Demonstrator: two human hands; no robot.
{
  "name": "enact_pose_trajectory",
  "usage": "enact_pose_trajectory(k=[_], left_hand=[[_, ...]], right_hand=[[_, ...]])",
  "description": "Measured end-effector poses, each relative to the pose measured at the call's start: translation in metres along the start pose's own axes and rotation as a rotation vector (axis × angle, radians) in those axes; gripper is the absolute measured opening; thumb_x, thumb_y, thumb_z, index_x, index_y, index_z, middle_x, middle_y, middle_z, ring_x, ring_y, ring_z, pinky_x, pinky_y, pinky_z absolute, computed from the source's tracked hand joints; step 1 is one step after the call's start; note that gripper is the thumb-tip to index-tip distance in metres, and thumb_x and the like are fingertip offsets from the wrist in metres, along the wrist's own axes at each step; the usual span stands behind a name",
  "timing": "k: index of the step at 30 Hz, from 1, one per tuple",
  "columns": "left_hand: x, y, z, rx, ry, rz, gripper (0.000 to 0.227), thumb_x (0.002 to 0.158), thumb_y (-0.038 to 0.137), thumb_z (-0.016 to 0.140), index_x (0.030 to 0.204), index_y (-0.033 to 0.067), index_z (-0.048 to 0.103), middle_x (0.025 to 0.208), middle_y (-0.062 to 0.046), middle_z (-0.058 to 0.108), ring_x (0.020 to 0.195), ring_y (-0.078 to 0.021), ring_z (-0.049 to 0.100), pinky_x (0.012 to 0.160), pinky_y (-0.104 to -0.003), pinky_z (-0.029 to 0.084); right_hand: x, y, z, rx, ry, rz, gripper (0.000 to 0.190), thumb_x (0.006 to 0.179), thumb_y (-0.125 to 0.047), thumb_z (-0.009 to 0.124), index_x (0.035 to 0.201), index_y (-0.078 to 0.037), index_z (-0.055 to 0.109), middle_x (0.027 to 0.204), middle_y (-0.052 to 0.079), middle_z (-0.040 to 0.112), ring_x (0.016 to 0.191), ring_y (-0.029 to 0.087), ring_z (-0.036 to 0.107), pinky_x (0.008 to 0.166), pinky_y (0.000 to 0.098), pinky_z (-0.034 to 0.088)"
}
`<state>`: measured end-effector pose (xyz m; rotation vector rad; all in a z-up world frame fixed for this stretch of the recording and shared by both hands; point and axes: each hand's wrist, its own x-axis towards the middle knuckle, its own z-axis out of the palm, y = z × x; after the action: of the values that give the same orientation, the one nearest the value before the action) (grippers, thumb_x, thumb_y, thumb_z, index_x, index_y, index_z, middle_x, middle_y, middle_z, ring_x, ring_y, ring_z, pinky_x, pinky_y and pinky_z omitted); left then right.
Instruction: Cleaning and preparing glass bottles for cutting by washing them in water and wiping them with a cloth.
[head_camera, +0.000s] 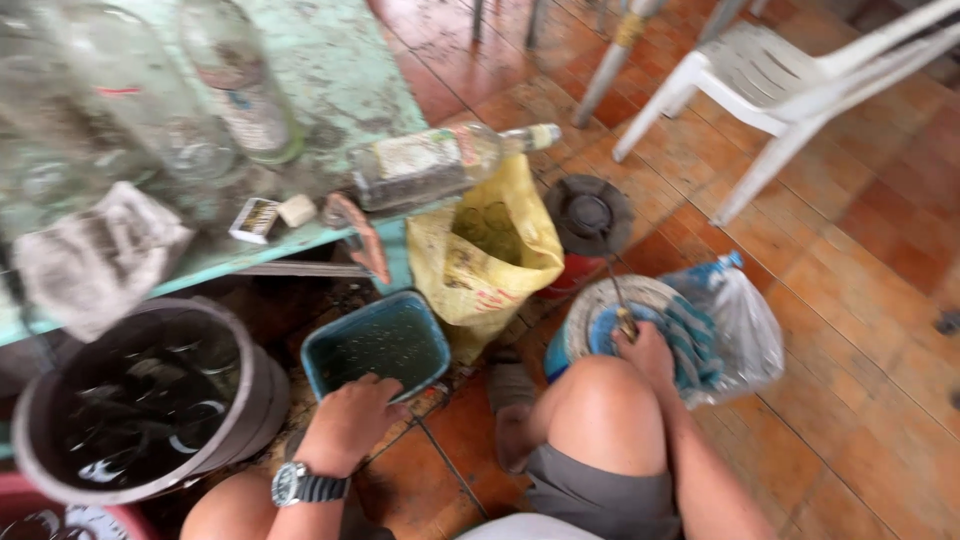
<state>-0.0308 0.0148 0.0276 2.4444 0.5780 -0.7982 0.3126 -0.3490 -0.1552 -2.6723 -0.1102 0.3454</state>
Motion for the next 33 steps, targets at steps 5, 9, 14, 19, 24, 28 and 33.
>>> enact_pose_trajectory(k=[5, 9, 14, 19, 24, 28, 33], left_hand=[[0.003, -0.005, 0.008, 0.031, 0.012, 0.004, 0.035, 0.103, 0.047, 0.05, 0.128, 0.0239, 0.058, 0.119, -0.005, 0.063, 0.109, -0.0295, 0.064, 0.08, -0.048, 0.055], [0.002, -0.006, 0.01, 0.043, 0.027, -0.03, 0.039, 0.104, 0.047, 0.046, 0.135, 0.0266, 0.055, 0.123, -0.002, 0.062, 0.115, -0.0281, 0.063, 0.087, -0.046, 0.054], [0.005, -0.007, 0.012, 0.029, 0.028, -0.03, 0.038, 0.103, 0.045, 0.047, 0.136, 0.0267, 0.055, 0.124, -0.002, 0.062, 0.116, -0.0283, 0.062, 0.088, -0.046, 0.054], [0.009, -0.011, 0.019, 0.046, 0.049, -0.033, 0.039, 0.102, 0.044, 0.049, 0.136, 0.0273, 0.055, 0.126, -0.001, 0.062, 0.119, -0.0289, 0.061, 0.089, -0.047, 0.054], [0.009, -0.011, 0.019, 0.043, 0.06, -0.03, 0.038, 0.102, 0.044, 0.05, 0.136, 0.028, 0.056, 0.124, 0.0, 0.062, 0.117, -0.0272, 0.062, 0.088, -0.045, 0.053], [0.009, -0.011, 0.018, 0.045, 0.052, -0.039, 0.039, 0.102, 0.044, 0.049, 0.138, 0.0282, 0.054, 0.127, 0.0, 0.061, 0.12, -0.0272, 0.061, 0.09, -0.046, 0.053], [0.01, -0.013, 0.021, 0.063, 0.062, -0.031, 0.038, 0.102, 0.046, 0.05, 0.136, 0.0291, 0.055, 0.123, 0.0, 0.062, 0.118, -0.0277, 0.061, 0.088, -0.046, 0.053]], right_hand=[[-0.031, -0.035, -0.025, 0.013, -0.039, 0.061, 0.052, 0.092, -0.045, 0.061, 0.127, -0.007, 0.058, 0.123, 0.02, 0.068, 0.115, 0.041, 0.062, 0.091, 0.0529, 0.047], [-0.031, -0.037, -0.023, 0.002, -0.056, 0.079, 0.054, 0.094, -0.046, 0.059, 0.13, -0.006, 0.054, 0.124, 0.018, 0.066, 0.112, 0.04, 0.063, 0.087, 0.0537, 0.049], [-0.027, -0.033, -0.02, -0.018, -0.051, 0.082, 0.058, 0.094, -0.047, 0.059, 0.133, -0.005, 0.052, 0.129, 0.02, 0.064, 0.116, 0.041, 0.061, 0.091, 0.0542, 0.048], [-0.019, -0.023, -0.013, -0.015, -0.049, 0.081, 0.065, 0.094, -0.05, 0.058, 0.139, -0.005, 0.05, 0.134, 0.021, 0.062, 0.12, 0.041, 0.06, 0.092, 0.055, 0.048], [-0.012, -0.015, -0.007, -0.019, -0.039, 0.069, 0.064, 0.094, -0.052, 0.059, 0.137, -0.005, 0.051, 0.134, 0.021, 0.062, 0.121, 0.041, 0.06, 0.092, 0.0553, 0.048], [-0.005, -0.008, -0.001, -0.042, -0.026, 0.061, 0.062, 0.092, -0.054, 0.059, 0.132, -0.006, 0.054, 0.128, 0.021, 0.065, 0.116, 0.042, 0.062, 0.088, 0.0554, 0.048], [-0.004, -0.004, 0.003, -0.045, -0.026, 0.06, 0.062, 0.092, -0.054, 0.059, 0.132, -0.007, 0.053, 0.125, 0.022, 0.066, 0.114, 0.043, 0.062, 0.086, 0.0568, 0.049]])
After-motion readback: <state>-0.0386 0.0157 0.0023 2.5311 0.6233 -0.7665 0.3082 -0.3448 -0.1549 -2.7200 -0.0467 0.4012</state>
